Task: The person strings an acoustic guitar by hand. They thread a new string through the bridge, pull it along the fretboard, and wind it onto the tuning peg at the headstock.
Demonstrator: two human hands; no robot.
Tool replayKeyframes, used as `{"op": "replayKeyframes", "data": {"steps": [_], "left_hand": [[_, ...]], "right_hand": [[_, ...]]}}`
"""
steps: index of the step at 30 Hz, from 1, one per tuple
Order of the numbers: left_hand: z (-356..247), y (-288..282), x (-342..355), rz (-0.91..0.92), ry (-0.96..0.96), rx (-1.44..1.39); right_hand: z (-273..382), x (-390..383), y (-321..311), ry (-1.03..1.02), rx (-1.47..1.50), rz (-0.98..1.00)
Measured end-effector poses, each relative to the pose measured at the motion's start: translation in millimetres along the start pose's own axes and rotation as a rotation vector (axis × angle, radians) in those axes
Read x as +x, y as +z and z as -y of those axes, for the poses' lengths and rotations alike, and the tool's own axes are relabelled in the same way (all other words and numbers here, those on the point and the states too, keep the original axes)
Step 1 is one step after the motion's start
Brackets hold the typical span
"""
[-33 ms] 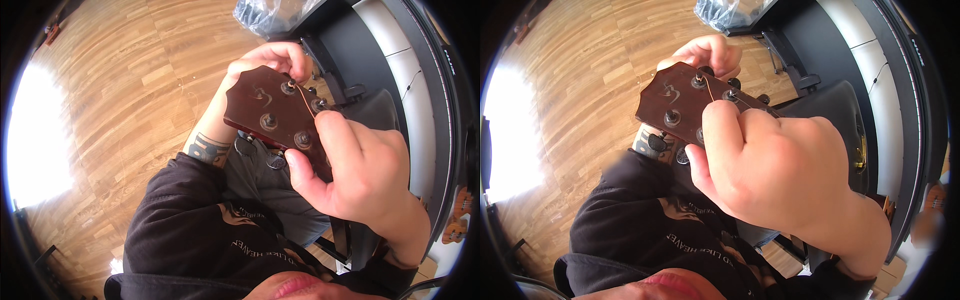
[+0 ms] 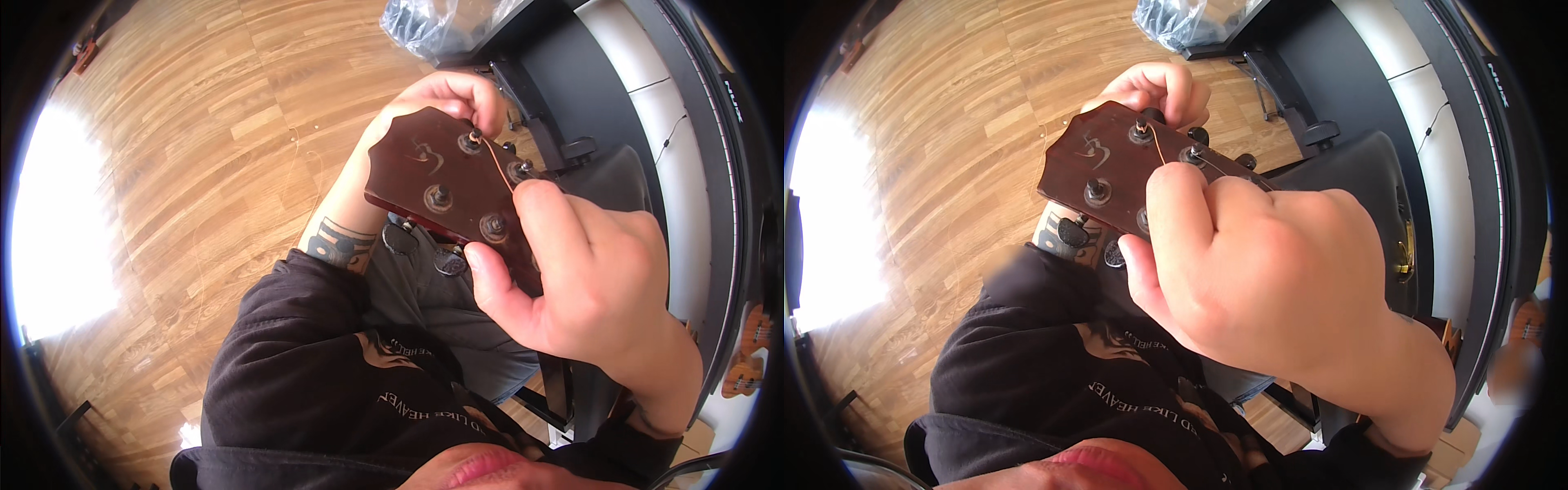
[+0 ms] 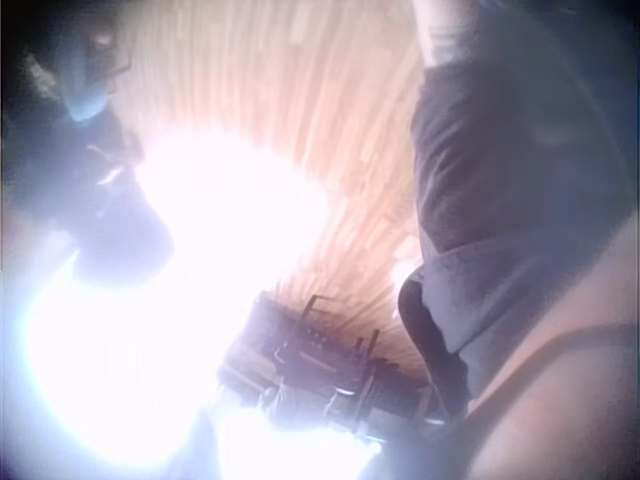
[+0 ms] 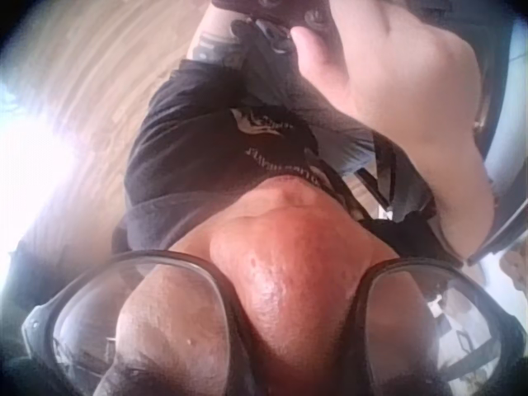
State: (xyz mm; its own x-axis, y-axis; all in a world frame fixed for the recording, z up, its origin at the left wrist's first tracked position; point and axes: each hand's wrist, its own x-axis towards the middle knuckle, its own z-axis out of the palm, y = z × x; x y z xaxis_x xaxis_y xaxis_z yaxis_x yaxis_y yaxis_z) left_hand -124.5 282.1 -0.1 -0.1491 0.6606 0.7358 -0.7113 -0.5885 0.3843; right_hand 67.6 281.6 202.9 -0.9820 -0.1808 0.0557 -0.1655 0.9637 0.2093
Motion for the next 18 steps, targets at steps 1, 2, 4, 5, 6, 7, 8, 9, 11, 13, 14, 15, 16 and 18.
{"op": "replayKeyframes", "data": {"steps": [1,2,4,5,6,7,8,9,11,13,14,15,16,18], "left_hand": [[0,-5,-3,-0.005,-0.006,0.007],[0,-9,-6,-0.010,-0.013,0.013],[-1,-5,-11,-0.102,-0.026,0.069],[-3,5,-13,-0.189,-0.034,0.119],[-3,13,-14,-0.246,-0.031,0.141],[-4,21,-14,-0.302,-0.028,0.165],[-3,26,-14,-0.328,-0.014,0.161],[-2,29,-13,-0.324,0.017,0.139],[1,33,-10,-0.295,0.100,0.086],[7,26,-6,-0.170,0.187,-0.026],[13,13,-3,-0.072,0.221,-0.109],[21,4,-1,0.026,0.255,-0.193],[17,9,-4,-0.055,0.256,-0.136],[16,18,-6,-0.110,0.230,-0.210]], "right_hand": [[0,0,1,0.001,0.002,-0.005],[0,0,2,-0.004,0.000,-0.014],[0,-1,5,-0.017,-0.012,-0.032],[0,-1,6,-0.017,-0.014,-0.036],[0,-2,6,-0.015,-0.016,-0.040],[1,-2,6,-0.009,-0.012,-0.038],[2,-3,5,-0.006,-0.009,-0.040],[2,-4,5,-0.002,-0.007,-0.041],[1,-2,6,-0.009,-0.002,-0.049],[0,-2,5,-0.013,-0.004,-0.045],[-1,-3,4,-0.004,0.002,-0.039],[-1,-2,4,-0.004,0.013,-0.037],[-2,0,1,-0.003,0.036,-0.034],[-6,-4,-3,0.021,0.079,-0.054]]}}
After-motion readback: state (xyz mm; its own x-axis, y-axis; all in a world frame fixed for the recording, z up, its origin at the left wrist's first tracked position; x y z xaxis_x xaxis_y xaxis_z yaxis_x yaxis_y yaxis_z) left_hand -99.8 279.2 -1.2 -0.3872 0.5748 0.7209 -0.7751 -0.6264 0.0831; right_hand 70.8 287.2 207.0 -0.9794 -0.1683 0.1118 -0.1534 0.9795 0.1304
